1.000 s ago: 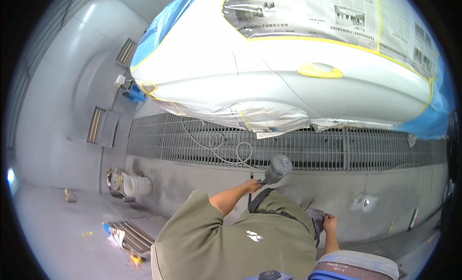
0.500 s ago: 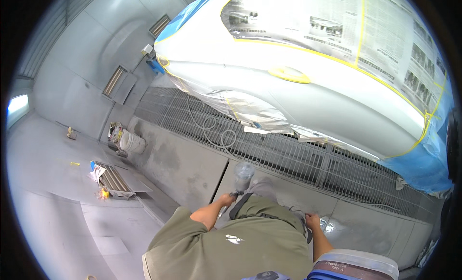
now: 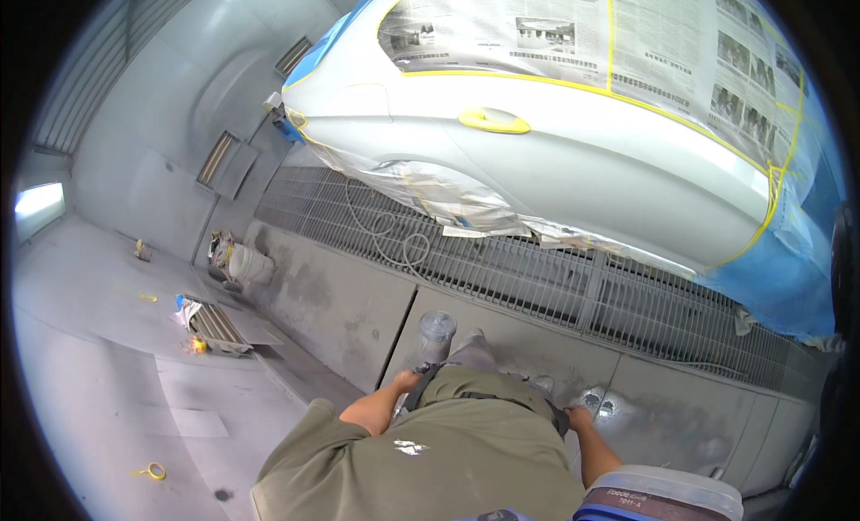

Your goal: The person uses a spray gun to apply paint to the front fender and hood of a car in a paint booth. The vehicle is masked with paper and tape. The person moves around the vehicle to cover different areas and then walks out of the booth.

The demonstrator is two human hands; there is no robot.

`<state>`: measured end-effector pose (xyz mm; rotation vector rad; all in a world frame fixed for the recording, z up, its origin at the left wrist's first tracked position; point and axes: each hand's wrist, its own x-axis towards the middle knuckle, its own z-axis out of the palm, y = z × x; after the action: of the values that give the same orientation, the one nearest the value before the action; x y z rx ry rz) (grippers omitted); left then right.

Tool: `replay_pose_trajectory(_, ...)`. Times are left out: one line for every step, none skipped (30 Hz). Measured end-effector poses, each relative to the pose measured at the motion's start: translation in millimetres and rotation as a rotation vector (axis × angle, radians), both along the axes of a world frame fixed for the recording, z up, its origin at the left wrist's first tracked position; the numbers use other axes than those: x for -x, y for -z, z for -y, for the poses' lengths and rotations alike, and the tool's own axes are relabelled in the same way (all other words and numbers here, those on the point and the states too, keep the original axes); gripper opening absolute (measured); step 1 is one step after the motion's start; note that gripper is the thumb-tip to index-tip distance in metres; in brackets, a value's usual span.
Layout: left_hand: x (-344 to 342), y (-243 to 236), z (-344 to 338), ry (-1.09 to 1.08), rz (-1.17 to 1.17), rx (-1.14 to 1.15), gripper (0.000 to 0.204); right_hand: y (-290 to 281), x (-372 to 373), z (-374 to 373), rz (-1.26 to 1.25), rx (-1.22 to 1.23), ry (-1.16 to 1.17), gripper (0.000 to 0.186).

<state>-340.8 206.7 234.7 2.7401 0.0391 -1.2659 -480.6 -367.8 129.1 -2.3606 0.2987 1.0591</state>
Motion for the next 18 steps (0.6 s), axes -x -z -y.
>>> replay_pose_trajectory(-4,-2,4,0.059,0.018,0.006,0.033,-3,-5,-6,0.001,0.003,0.012,0.039)
replay_pose_trajectory(-12,-3,9,0.106,0.007,-0.005,0.033,-6,-11,-13,0.002,0.008,0.029,0.039)
replay_pose_trajectory(-16,-7,14,0.146,0.003,-0.013,0.034,-10,-15,-19,0.003,0.013,0.047,0.038)
replay_pose_trajectory(-24,-12,20,0.138,-0.011,0.022,0.036,-14,-18,-23,0.024,-0.024,0.071,0.038)
replay_pose_trajectory(-28,-18,26,0.087,-0.002,0.029,0.036,-18,-20,-27,0.045,-0.06,0.095,0.038)
replay_pose_trajectory(-35,-23,35,0.04,-0.002,0.022,0.036,-20,-21,-30,0.052,-0.086,0.131,0.038)
replay_pose_trajectory(-40,-30,42,-0.018,0.006,0.021,0.036,-22,-22,-33,0.074,-0.094,0.128,0.038)
replay_pose_trajectory(-45,-37,48,0.021,-0.011,0.043,0.035,-22,-20,-34,0.083,-0.091,0.138,0.038)
replay_pose_trajectory(-47,-43,54,0.049,0.002,0.056,0.034,-20,-17,-34,0.091,-0.087,0.148,0.038)
replay_pose_trajectory(-51,-47,59,0.079,0.008,0.053,0.034,-17,-14,-33,0.088,-0.09,0.16,0.037)
replay_pose_trajectory(-53,-51,64,0.094,0.008,0.054,0.035,-13,-9,-31,0.085,-0.095,0.172,0.037)
replay_pose_trajectory(-55,-53,68,0.109,0.008,0.056,0.036,-8,-3,-29,0.082,-0.099,0.185,0.037)
replay_pose_trajectory(-57,-55,70,0.111,0.003,0.062,0.04,-2,5,-26,0.128,-0.105,0.167,0.036)
replay_pose_trajectory(-59,-54,73,0.133,0.002,0.029,0.044,3,12,-21,0.175,-0.109,0.15,0.036)
replay_pose_trajectory(-61,-54,75,0.041,0.005,0.042,0.049,9,19,-17,0.173,-0.084,0.146,0.036)
replay_pose_trajectory(-63,-53,76,-0.032,0.01,0.015,0.055,13,26,-13,0.196,-0.1,0.157,0.036)
replay_pose_trajectory(-65,-53,77,-0.102,0.001,-0.017,0.061,16,33,-8,0.169,-0.086,0.179,0.036)
replay_pose_trajectory(-66,-53,79,-0.114,0.002,-0.003,0.065,17,40,-5,0.119,-0.06,0.203,0.036)
